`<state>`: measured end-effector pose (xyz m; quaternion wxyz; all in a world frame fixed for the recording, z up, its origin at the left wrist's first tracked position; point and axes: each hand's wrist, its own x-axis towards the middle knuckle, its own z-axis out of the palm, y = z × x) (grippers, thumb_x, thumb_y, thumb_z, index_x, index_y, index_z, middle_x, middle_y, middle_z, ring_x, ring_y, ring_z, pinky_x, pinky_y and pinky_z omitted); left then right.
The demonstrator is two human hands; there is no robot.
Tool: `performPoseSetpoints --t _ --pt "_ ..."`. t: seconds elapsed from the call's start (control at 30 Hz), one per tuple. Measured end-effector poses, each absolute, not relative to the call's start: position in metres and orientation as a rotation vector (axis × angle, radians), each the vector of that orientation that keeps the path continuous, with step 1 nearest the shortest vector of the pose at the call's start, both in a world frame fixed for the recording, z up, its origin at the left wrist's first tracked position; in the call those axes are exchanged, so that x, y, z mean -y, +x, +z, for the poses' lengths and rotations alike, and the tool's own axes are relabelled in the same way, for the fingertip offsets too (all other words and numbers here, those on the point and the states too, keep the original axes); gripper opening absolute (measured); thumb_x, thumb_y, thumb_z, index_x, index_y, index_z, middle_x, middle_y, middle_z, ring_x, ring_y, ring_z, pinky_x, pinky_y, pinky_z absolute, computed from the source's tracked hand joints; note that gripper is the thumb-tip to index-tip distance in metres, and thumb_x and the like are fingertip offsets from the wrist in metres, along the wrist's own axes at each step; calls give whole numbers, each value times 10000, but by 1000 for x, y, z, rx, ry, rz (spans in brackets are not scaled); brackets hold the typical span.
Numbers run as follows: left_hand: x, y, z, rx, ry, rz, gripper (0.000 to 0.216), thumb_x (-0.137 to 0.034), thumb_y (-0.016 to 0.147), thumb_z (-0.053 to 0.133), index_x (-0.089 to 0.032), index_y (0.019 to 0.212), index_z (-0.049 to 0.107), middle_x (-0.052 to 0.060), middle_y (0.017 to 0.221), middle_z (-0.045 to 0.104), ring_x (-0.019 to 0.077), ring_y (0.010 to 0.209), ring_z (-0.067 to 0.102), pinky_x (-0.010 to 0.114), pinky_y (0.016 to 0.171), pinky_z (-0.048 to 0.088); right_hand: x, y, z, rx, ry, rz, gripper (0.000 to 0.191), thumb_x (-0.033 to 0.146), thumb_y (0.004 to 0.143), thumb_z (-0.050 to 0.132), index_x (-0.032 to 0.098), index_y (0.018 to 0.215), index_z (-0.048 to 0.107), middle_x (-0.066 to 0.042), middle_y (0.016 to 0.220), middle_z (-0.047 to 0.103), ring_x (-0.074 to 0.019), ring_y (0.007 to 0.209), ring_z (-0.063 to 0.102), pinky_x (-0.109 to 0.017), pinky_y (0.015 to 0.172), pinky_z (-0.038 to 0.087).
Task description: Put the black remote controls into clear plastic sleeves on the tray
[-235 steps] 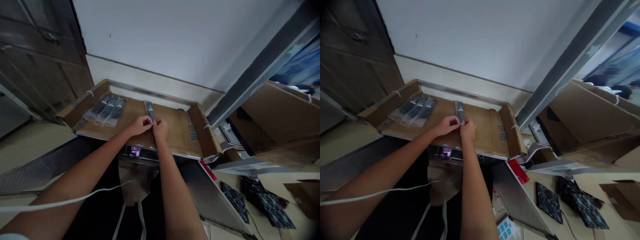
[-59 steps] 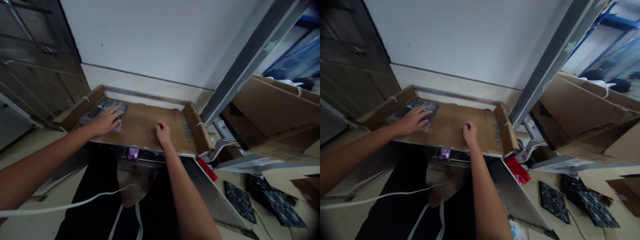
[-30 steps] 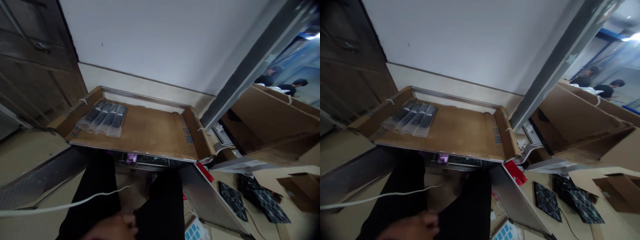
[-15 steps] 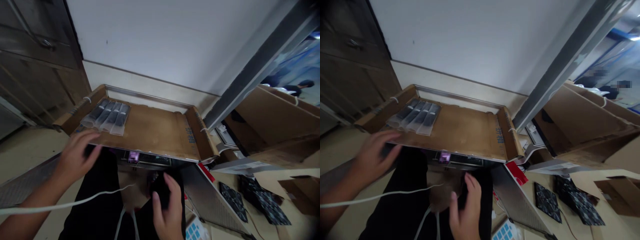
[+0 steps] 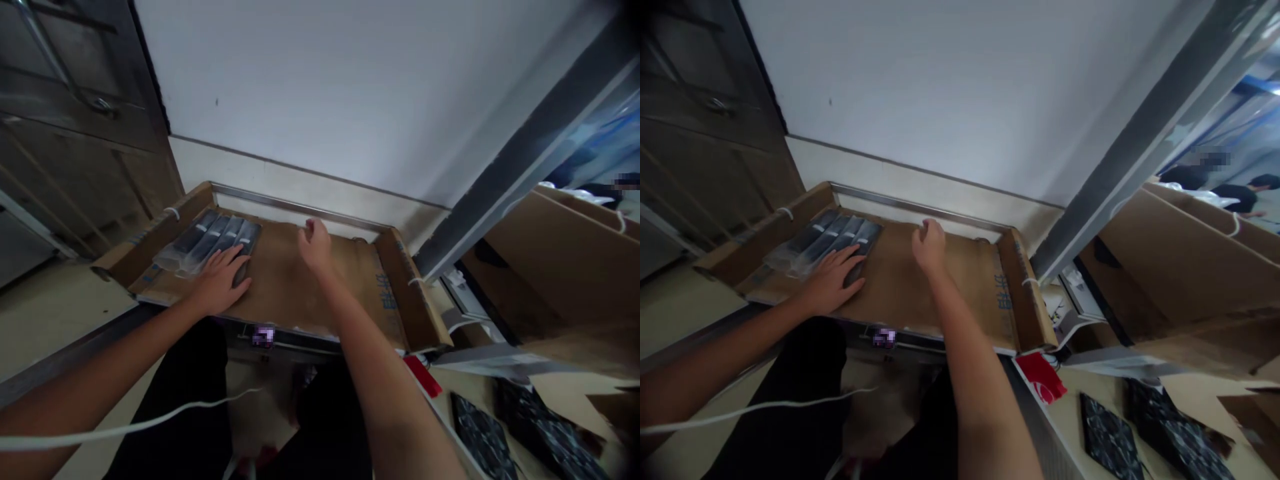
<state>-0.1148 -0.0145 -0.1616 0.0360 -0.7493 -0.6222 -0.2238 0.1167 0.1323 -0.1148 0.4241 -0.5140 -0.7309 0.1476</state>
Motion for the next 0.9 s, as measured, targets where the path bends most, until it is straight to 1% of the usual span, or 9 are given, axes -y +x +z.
performPoseSetpoints --t 0.07,0.1,0.17,0.23,0.37,0.6,0.77,0.83,0.9 --pt "14 -113 -161 1927 -2259 -780 509 -439 932 538 -180 1370 563 146 1572 454 318 1417 474 535 1249 287 -154 99 -126 1722 -1539 648 224 260 928 534 155 1082 658 -110 1008 725 -223 932 672 -368 878 536" --pt "14 -112 -161 1935 -2232 -831 510 -435 929 543 -176 1368 559 147 1562 465 320 1402 490 529 1244 304 -160 91 -133 1728 -1577 698 198 271 935 531 170 1029 673 -90 965 730 -213 889 674 -348 846 530" --pt "15 -110 -162 1946 -2191 -914 502 -428 927 551 -169 1357 560 148 1547 480 322 1386 504 513 1225 346 -163 80 -143 1837 -1525 654 186 302 943 535 201 963 691 -65 937 739 -205 869 673 -323 821 507" --pt "16 -108 -161 1947 -2172 -950 472 -420 931 549 -169 1330 572 143 1529 497 320 1372 515 501 1211 371 -159 75 -150 1989 -1401 570 183 336 942 552 229 954 700 -51 933 748 -201 858 672 -307 789 484" --pt "17 -107 -160 1950 -2172 -877 405 -418 932 545 -188 1261 602 118 1471 554 311 1320 554 514 1211 360 -156 78 -154 2130 -1265 580 179 333 930 563 237 895 711 -37 883 752 -184 794 659 -285 720 444" --pt "17 -105 -157 1976 -2190 -887 380 -381 920 550 -200 1251 598 112 1476 548 288 1327 546 488 1200 366 -172 90 -155 2023 -1167 678 190 289 900 558 205 857 723 -16 801 723 -154 731 619 -265 720 430" --pt "19 -104 -153 2041 -2157 -836 537 -444 906 576 -186 1375 537 146 1554 472 321 1376 503 493 1170 377 -172 94 -158 1993 -1125 672 202 281 881 540 200 829 718 -18 804 720 -164 754 625 -267 733 435" --pt "17 -100 -153 2054 -2153 -783 545 -455 904 580 -189 1378 543 148 1534 497 326 1361 510 500 1164 367 -171 96 -158 1993 -1135 660 210 293 880 539 201 828 721 -24 813 724 -170 764 630 -273 744 439" --pt "12 -92 -152 2086 -2090 -732 503 -447 912 569 -193 1345 572 146 1484 540 341 1326 523 520 1140 367 -169 98 -157 1979 -1162 660 220 303 880 537 199 835 725 -29 819 727 -174 767 632 -276 750 443"
